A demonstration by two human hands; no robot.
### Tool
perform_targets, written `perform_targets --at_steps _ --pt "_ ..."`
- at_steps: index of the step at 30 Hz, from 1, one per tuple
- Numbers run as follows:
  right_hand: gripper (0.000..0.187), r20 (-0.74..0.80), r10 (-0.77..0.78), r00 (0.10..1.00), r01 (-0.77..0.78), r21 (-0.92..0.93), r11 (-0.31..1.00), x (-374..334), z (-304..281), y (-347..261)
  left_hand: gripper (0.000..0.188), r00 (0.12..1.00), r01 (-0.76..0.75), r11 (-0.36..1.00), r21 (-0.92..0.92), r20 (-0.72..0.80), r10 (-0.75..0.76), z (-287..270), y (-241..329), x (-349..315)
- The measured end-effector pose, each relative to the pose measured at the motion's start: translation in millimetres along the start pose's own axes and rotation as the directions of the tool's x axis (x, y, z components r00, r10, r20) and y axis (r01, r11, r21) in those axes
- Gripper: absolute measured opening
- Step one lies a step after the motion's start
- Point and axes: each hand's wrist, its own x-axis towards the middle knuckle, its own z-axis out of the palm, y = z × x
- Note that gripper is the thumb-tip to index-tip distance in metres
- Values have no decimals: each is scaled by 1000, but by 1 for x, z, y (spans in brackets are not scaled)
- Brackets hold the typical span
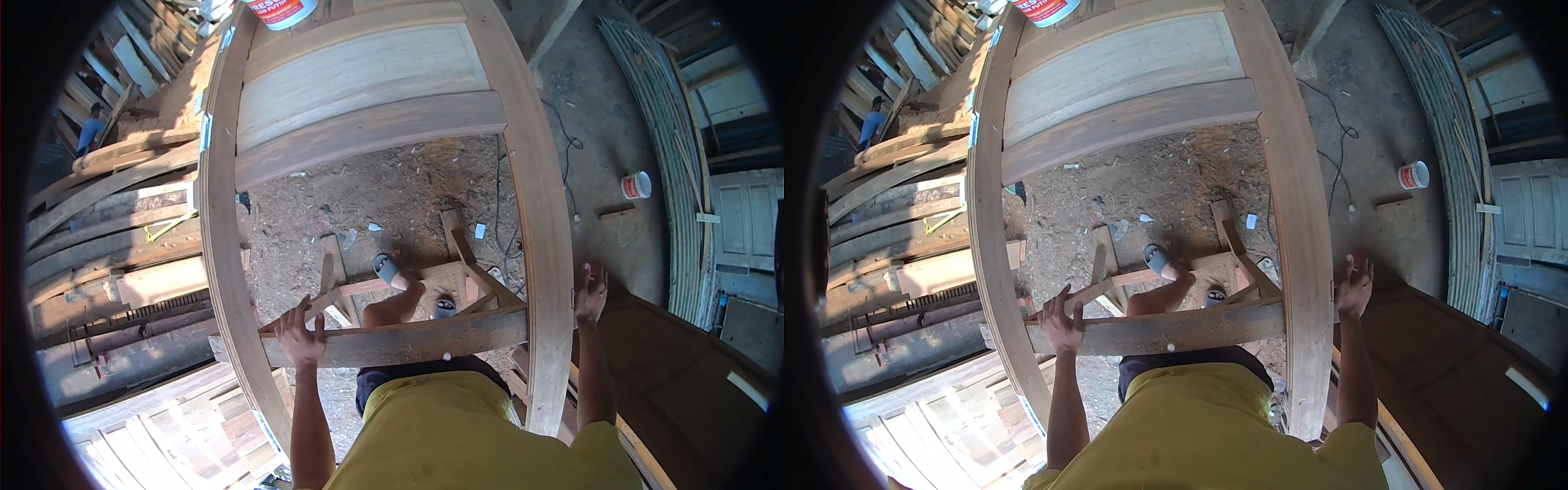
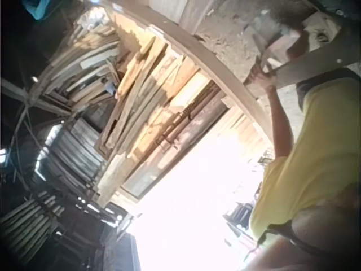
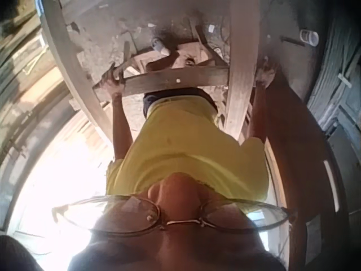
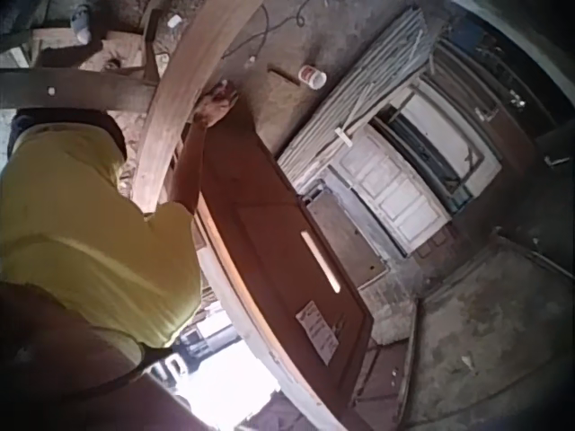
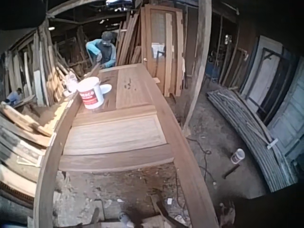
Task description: The person holds and aligns a wooden door panel into a large frame, while another person applies adhesive and fits the components together on a workbench in a workshop.
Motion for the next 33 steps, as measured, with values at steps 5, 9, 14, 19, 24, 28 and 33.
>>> perform_targets --at_steps 5,9,14,19,24,28,33 --pt "55 1 1 1000 -1 -8 1000 4 1 10 44 1000 2 1000 9 25 -3 -3 2 6" --pt "56 -10 -20 1000 20 -27 999 5 2 5 40 999 17 999 28 41 -19 -2 3 6" --pt "51 37 36 999 -36 -6 999 4 -1 -4 43 998 24 999 25 52 -25 0 -1 5" --pt "49 39 53 998 -52 -21 998 5 -2 -4 41 998 21 1000 6 58 -21 1 -2 6" --pt "51 8 -6 1000 6 -35 999 5 0 -3 36 999 20 999 28 49 -21 1 -2 5" --pt "46 -9 -16 1000 15 -88 996 6 -1 -4 35 998 48 999 2 39 -48 0 2 6" --pt "49 -6 -50 999 49 -64 997 2 -4 -8 33 999 31 999 25 21 -31 4 -5 2"
